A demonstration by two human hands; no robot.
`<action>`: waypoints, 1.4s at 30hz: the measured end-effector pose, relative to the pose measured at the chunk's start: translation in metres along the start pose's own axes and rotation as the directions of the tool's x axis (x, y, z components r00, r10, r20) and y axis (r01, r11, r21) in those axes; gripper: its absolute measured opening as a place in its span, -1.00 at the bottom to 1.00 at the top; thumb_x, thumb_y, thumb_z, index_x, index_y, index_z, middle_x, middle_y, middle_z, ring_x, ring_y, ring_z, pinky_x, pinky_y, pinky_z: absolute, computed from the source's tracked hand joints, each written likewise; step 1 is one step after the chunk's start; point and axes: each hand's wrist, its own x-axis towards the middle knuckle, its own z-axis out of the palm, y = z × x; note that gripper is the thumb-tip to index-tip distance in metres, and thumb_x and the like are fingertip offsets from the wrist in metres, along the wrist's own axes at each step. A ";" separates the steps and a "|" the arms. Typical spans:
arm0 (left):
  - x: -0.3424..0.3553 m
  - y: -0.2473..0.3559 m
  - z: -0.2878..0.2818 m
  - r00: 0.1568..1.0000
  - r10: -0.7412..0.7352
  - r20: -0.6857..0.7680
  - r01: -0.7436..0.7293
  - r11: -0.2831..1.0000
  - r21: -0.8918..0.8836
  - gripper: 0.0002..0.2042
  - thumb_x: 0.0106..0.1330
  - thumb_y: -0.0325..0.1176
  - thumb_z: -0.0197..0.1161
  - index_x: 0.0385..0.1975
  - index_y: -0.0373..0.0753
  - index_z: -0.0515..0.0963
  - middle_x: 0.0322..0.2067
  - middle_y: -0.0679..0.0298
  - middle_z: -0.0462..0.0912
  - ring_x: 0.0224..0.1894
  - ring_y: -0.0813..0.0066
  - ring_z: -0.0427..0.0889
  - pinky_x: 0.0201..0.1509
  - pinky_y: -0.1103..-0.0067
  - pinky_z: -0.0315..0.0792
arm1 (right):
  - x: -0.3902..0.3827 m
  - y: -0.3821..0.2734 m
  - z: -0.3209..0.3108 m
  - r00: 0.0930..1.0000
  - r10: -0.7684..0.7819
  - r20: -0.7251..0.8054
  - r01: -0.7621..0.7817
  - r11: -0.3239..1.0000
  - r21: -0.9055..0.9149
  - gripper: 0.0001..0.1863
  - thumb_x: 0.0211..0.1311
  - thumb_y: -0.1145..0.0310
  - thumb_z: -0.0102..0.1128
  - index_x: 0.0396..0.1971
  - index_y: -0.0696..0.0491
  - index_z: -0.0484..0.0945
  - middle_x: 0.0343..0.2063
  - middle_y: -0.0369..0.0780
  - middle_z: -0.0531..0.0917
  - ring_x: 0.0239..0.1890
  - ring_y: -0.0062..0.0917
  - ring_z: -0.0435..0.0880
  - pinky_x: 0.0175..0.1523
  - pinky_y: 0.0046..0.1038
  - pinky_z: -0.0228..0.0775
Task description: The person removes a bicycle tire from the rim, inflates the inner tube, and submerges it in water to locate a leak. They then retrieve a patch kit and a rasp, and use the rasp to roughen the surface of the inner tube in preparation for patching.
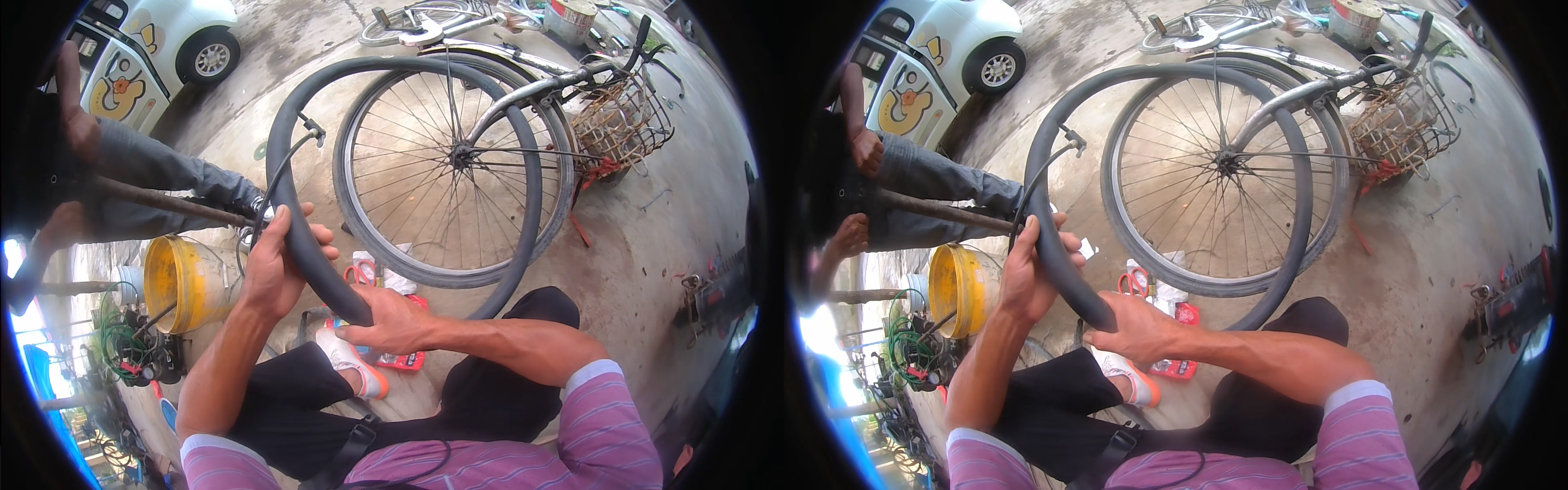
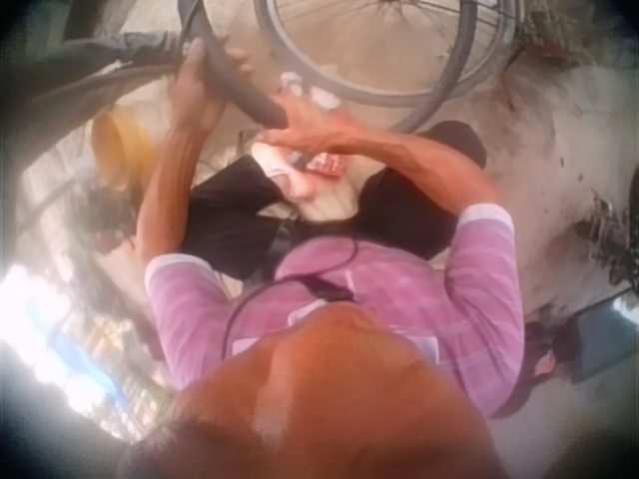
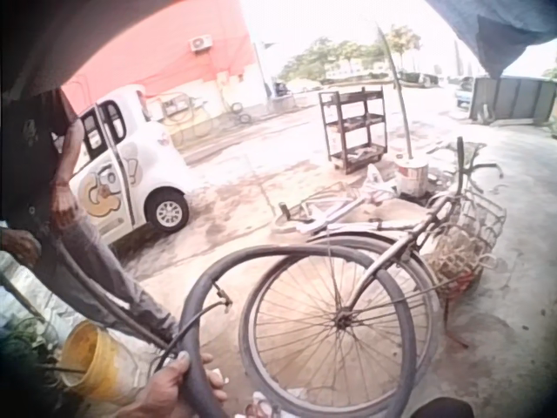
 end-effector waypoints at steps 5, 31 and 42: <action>0.000 0.000 0.001 1.000 -0.002 0.002 0.002 1.000 -0.009 -0.48 0.73 0.05 0.01 0.36 -0.30 0.36 -0.16 0.04 0.77 -0.18 0.18 0.82 0.00 0.27 0.70 | -0.002 0.002 0.004 0.997 -0.053 -0.053 0.055 0.998 0.028 -0.57 0.29 0.19 0.43 -0.11 0.25 0.55 -0.30 0.01 0.67 -0.21 -0.16 0.69 -0.02 -0.18 0.51; 0.001 0.003 0.001 1.000 0.025 0.011 -0.026 0.999 0.029 -0.48 0.74 0.06 0.00 0.36 -0.30 0.37 -0.17 0.04 0.78 -0.15 0.18 0.82 -0.02 0.24 0.73 | -0.002 0.000 0.000 1.000 -0.023 -0.008 0.024 0.998 0.057 -0.52 0.29 0.18 0.45 0.01 0.24 0.57 -0.20 -0.01 0.69 -0.11 -0.22 0.70 0.06 -0.20 0.52; -0.002 0.007 0.000 0.998 0.026 0.050 -0.027 0.999 0.020 -0.46 0.75 0.07 -0.04 0.39 -0.29 0.35 -0.15 0.04 0.78 -0.13 0.19 0.82 0.03 0.24 0.72 | 0.001 0.000 -0.001 0.999 -0.040 -0.016 0.041 0.997 0.062 -0.53 0.28 0.19 0.44 0.03 0.22 0.58 -0.22 -0.09 0.68 -0.14 -0.33 0.69 0.02 -0.25 0.51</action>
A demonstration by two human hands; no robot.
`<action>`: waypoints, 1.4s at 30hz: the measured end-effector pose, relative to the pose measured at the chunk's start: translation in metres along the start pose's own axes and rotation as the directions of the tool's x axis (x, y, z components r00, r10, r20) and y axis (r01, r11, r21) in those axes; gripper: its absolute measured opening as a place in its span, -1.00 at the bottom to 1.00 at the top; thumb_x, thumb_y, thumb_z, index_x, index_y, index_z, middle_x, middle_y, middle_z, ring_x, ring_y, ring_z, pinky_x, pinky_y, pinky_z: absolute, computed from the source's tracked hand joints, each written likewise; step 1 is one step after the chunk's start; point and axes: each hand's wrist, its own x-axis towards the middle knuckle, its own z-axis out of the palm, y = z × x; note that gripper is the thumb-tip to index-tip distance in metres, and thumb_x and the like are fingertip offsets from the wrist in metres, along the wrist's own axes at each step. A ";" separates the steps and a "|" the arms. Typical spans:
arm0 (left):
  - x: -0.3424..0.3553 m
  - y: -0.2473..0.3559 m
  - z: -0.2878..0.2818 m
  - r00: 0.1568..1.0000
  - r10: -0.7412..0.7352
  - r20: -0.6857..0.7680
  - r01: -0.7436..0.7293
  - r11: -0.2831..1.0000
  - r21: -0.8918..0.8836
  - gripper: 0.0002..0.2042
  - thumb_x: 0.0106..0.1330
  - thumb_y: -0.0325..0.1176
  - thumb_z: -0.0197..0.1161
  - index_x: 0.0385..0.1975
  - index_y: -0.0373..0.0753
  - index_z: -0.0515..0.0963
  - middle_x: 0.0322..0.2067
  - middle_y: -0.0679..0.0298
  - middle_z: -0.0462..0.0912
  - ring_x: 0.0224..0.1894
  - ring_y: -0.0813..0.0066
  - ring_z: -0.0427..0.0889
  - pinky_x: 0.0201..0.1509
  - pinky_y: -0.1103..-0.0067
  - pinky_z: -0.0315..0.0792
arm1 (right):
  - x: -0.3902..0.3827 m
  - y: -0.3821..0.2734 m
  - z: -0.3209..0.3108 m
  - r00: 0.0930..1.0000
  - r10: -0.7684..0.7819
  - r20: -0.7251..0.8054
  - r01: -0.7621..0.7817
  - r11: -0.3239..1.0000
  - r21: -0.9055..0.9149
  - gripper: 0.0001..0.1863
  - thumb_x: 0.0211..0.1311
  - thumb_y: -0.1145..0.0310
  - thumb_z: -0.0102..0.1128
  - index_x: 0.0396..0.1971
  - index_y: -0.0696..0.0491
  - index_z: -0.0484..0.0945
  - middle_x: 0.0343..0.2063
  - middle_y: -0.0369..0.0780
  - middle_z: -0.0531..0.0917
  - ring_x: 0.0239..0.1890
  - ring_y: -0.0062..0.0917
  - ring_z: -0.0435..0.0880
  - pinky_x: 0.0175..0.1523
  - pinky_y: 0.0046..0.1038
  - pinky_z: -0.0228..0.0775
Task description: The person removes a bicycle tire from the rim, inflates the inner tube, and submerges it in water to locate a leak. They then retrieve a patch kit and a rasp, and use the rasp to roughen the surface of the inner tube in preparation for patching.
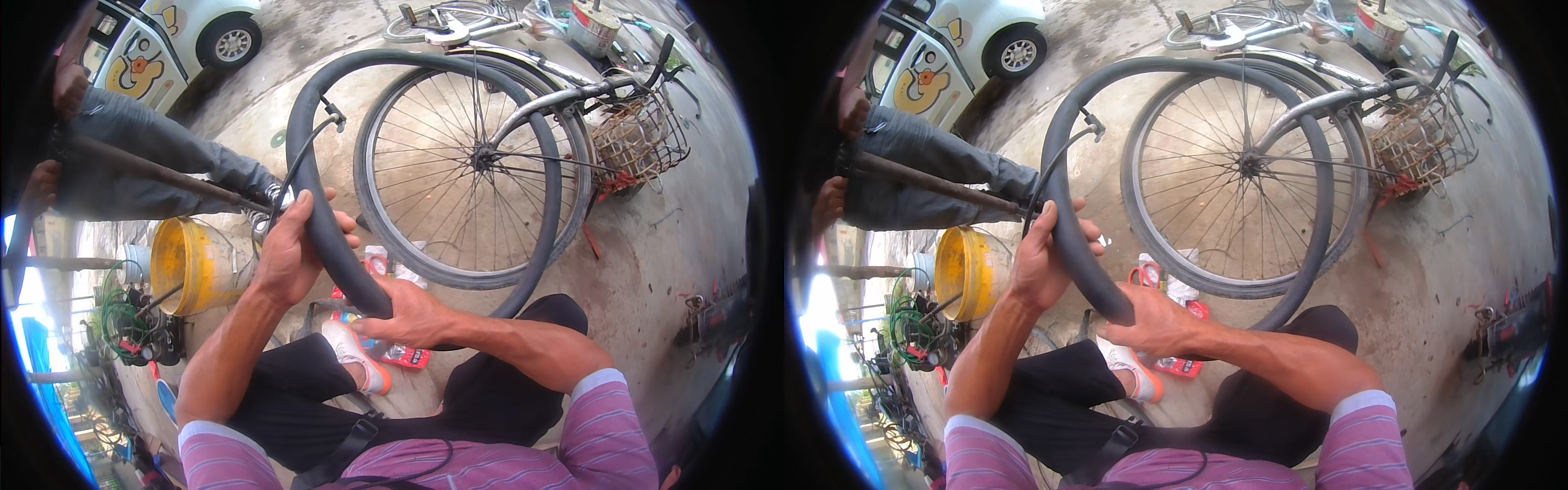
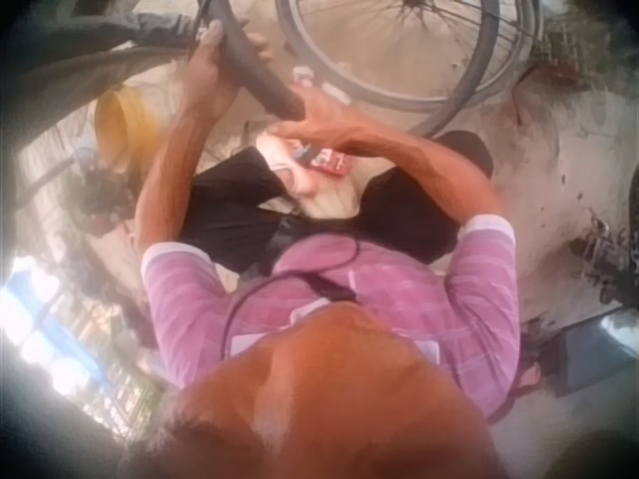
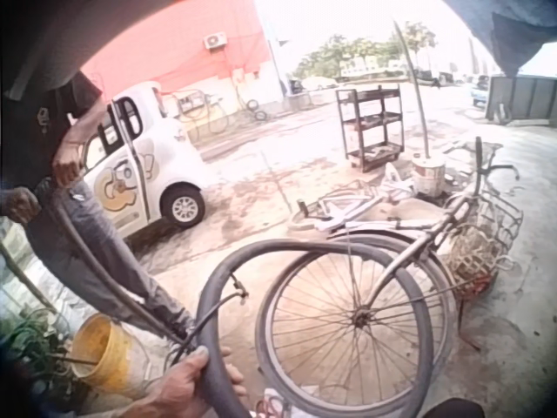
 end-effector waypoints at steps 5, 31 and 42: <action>0.000 -0.002 -0.002 1.000 -0.002 0.001 0.002 1.000 0.001 -0.46 0.76 0.07 -0.06 0.39 -0.31 0.34 -0.15 0.04 0.78 -0.13 0.18 0.83 0.03 0.25 0.73 | 0.000 0.002 0.001 1.000 0.009 0.006 -0.009 1.000 0.029 -0.51 0.30 0.17 0.45 0.04 0.23 0.58 -0.23 -0.10 0.68 -0.15 -0.36 0.68 0.01 -0.28 0.51; -0.032 -0.031 0.013 0.994 0.106 -0.010 -0.104 0.992 0.075 -0.53 0.61 -0.05 0.27 0.15 -0.40 0.44 -0.19 0.16 0.61 -0.12 0.41 0.67 -0.05 0.40 0.62 | -0.010 -0.009 0.006 0.974 0.224 0.014 -0.222 0.952 0.210 -0.46 0.30 0.28 0.46 0.16 0.23 0.49 -0.45 -0.31 0.60 -0.52 -0.64 0.59 -0.39 -0.54 0.46; -0.041 -0.019 0.019 0.982 0.166 -0.087 -0.146 0.968 0.202 -0.56 0.47 -0.18 0.38 0.06 -0.45 0.47 -0.14 -0.01 0.64 -0.07 0.25 0.65 0.04 0.31 0.55 | -0.015 0.011 -0.007 0.978 0.208 -0.030 -0.203 0.970 0.131 -0.27 0.20 0.18 0.52 0.24 0.27 0.42 -0.37 -0.28 0.60 -0.46 -0.58 0.63 -0.31 -0.52 0.49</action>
